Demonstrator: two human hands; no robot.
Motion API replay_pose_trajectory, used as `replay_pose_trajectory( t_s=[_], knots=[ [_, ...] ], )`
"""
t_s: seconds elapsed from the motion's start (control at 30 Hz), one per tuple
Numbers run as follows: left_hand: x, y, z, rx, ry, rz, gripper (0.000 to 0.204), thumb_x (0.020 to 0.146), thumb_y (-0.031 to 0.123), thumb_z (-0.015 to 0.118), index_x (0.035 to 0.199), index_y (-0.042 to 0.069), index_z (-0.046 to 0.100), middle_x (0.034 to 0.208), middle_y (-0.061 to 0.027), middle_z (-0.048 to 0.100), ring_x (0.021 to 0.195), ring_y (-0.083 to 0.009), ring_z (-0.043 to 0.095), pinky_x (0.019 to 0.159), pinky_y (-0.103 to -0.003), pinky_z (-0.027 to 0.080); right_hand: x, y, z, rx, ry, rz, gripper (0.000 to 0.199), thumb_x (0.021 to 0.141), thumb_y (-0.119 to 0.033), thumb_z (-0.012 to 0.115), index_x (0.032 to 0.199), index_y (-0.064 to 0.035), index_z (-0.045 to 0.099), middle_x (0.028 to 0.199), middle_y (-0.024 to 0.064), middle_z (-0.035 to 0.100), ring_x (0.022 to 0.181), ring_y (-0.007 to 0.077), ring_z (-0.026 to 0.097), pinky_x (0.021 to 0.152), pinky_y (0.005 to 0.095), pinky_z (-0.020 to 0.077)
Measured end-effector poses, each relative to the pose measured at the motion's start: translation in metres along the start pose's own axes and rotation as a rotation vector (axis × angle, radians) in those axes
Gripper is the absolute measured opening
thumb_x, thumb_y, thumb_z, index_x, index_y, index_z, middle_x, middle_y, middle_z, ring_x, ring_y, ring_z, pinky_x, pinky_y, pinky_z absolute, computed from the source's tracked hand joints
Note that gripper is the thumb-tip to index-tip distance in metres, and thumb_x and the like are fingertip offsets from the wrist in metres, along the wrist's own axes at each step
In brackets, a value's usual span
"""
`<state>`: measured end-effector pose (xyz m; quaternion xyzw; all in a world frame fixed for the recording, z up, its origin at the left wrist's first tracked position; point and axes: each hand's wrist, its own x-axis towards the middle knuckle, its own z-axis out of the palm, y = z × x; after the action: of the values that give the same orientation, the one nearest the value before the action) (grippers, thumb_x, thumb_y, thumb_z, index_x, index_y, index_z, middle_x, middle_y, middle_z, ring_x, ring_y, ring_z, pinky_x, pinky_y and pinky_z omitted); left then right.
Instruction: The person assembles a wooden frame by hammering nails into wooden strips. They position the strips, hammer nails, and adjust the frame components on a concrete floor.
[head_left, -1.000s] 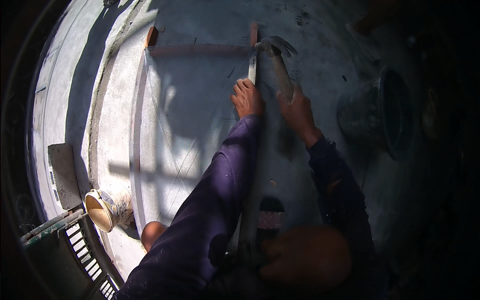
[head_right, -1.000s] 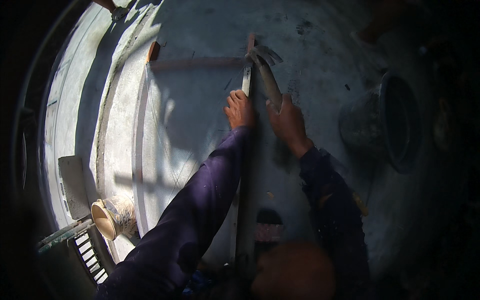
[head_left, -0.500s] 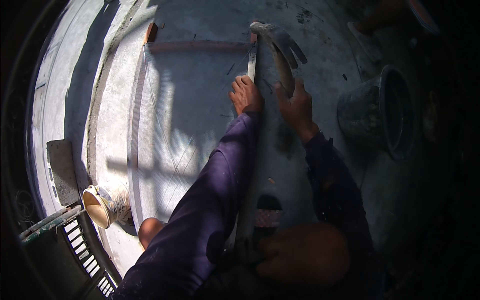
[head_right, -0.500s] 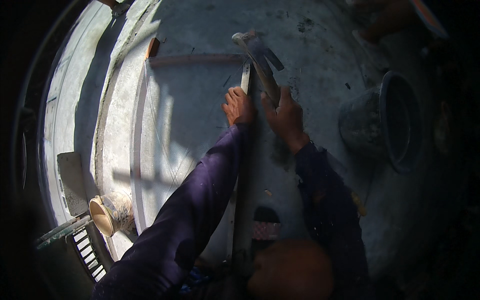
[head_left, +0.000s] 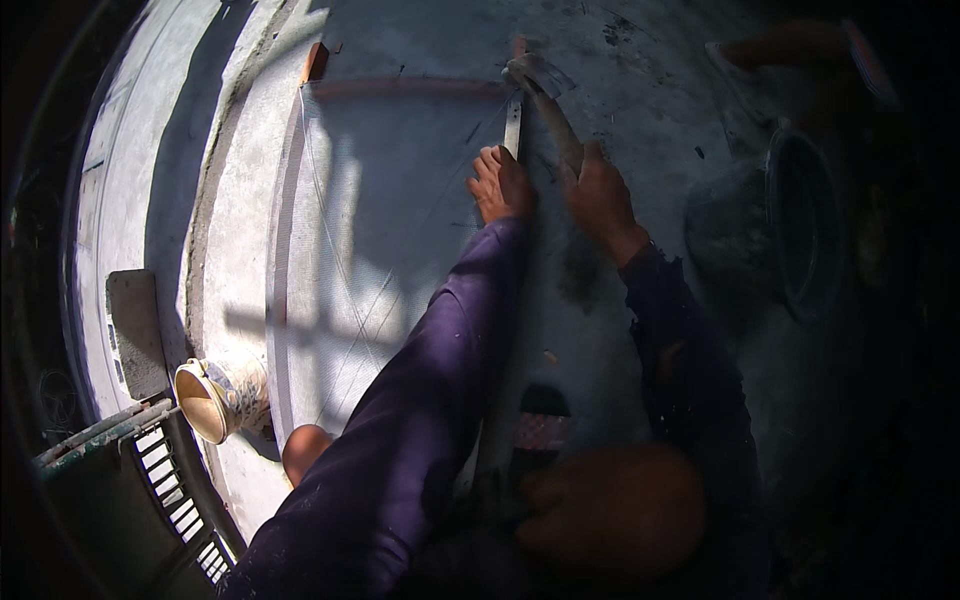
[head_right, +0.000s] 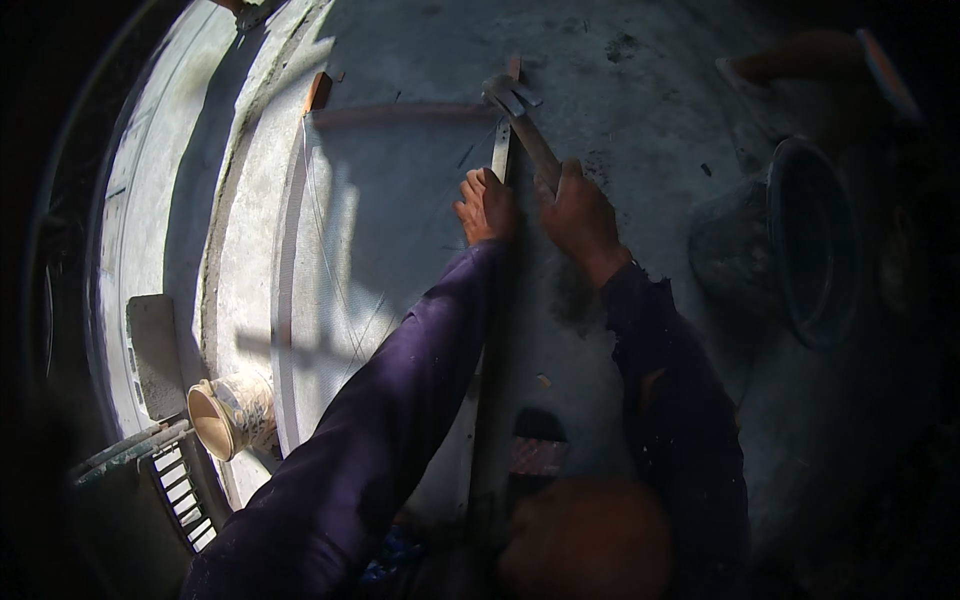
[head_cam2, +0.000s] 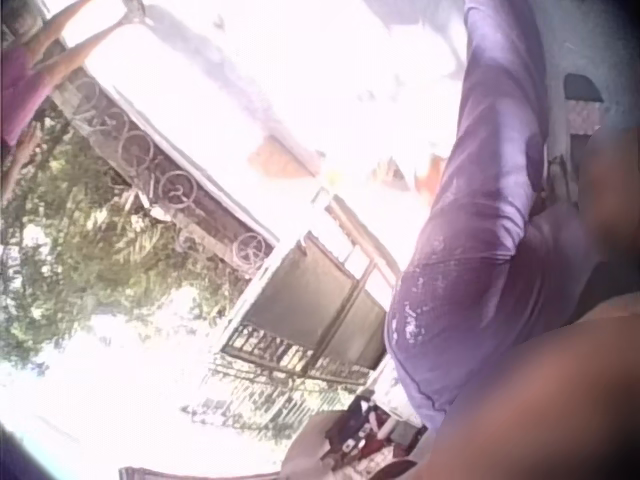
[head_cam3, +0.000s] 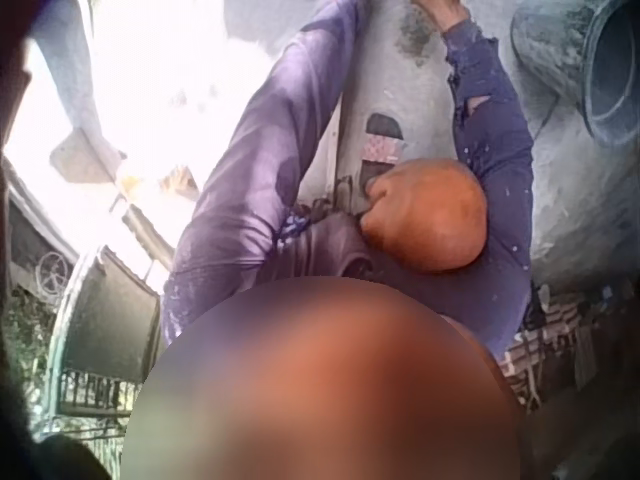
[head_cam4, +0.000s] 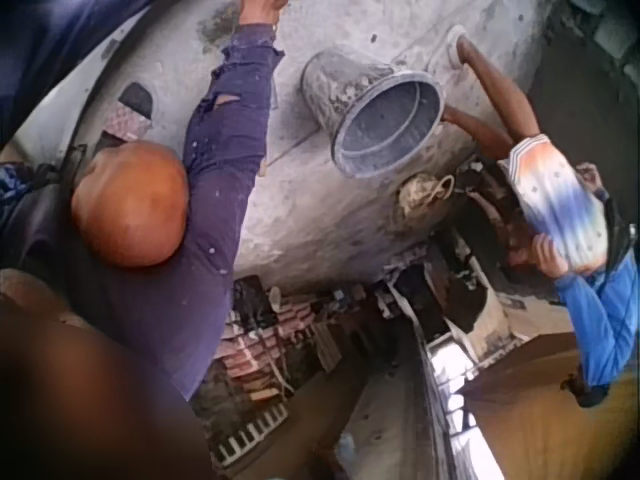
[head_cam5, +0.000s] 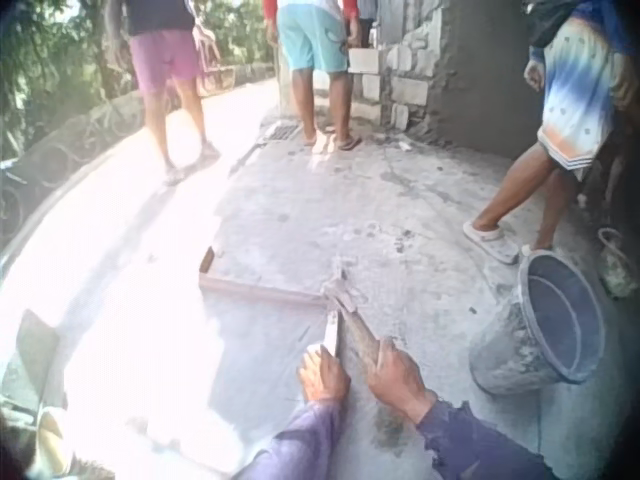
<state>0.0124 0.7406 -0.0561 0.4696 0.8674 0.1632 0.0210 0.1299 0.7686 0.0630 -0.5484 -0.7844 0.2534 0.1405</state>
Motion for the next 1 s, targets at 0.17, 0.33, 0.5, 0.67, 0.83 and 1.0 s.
replay_pose_trajectory(
  t_s=[0.17,0.33,0.5,0.67,0.83,1.0],
  knots=[
    [-0.003,0.001,-0.007,-0.046,-0.07,-0.015,0.033,0.086,0.013,0.066,0.113,0.005,0.048,0.114,-0.0098,0.052,0.111,-0.0266,0.055,0.09,-0.047,0.044,-0.047,0.042,-0.017,0.179,-0.196,0.338,0.054,0.1,-0.042,0.055,0.116,0.0096,0.06,0.1,0.0295,0.071,0.095,0.0458,0.07,0.082,0.0491,0.054],
    [-0.008,-0.01,-0.036,-0.228,-0.144,0.009,0.064,0.088,0.04,0.075,0.131,0.003,0.044,0.124,-0.0131,0.051,0.122,-0.0299,0.052,0.102,-0.05,0.04,-0.223,0.134,-0.001,0.718,-0.349,0.819,0.041,0.101,-0.038,0.06,0.112,0.001,0.058,0.071,0.0062,0.057,0.052,0.015,0.056,0.048,0.0327,0.0501],
    [-0.101,-0.088,-0.103,-0.606,-0.254,0.006,0.056,0.094,0.036,0.071,0.134,0.001,0.053,0.122,-0.0182,0.058,0.115,-0.0322,0.06,0.098,-0.047,0.045,-0.293,0.164,0.003,0.01,-0.443,0.697,0.061,0.099,-0.047,0.06,0.115,0.0123,0.061,0.09,0.0247,0.07,0.082,0.0379,0.071,0.075,0.0447,0.0569],
    [-0.193,-0.259,-0.244,-0.492,-0.761,0.2,0.04,0.098,0.027,0.067,0.126,-0.001,0.06,0.111,-0.0171,0.066,0.095,-0.0255,0.067,0.085,-0.037,0.054,-0.313,0.153,-0.016,-0.388,-0.433,0.538,0.057,0.095,-0.04,0.063,0.126,0.007,0.06,0.109,0.0262,0.07,0.106,0.0422,0.068,0.09,0.0486,0.0526],
    [-0.285,-0.429,-0.356,-0.639,-0.099,-0.399,0.032,0.101,0.026,0.064,0.121,0.0,0.064,0.109,-0.0121,0.073,0.094,-0.0191,0.067,0.085,-0.034,0.052,-0.346,0.143,0.018,-0.237,-0.258,0.238,0.038,0.092,-0.032,0.065,0.107,0.0029,0.063,0.105,0.0253,0.069,0.099,0.0433,0.067,0.084,0.0511,0.0508],
    [-0.442,-0.53,-0.343,-0.083,-0.007,-0.941,0.028,0.097,0.026,0.064,0.11,0.002,0.071,0.1,-0.0169,0.071,0.09,-0.031,0.068,0.085,-0.04,0.052,-0.353,0.106,0.019,-0.328,-0.661,0.163,0.034,0.093,-0.027,0.065,0.107,0.0034,0.064,0.107,0.0271,0.069,0.099,0.0433,0.067,0.082,0.0508,0.0503]
  ],
)
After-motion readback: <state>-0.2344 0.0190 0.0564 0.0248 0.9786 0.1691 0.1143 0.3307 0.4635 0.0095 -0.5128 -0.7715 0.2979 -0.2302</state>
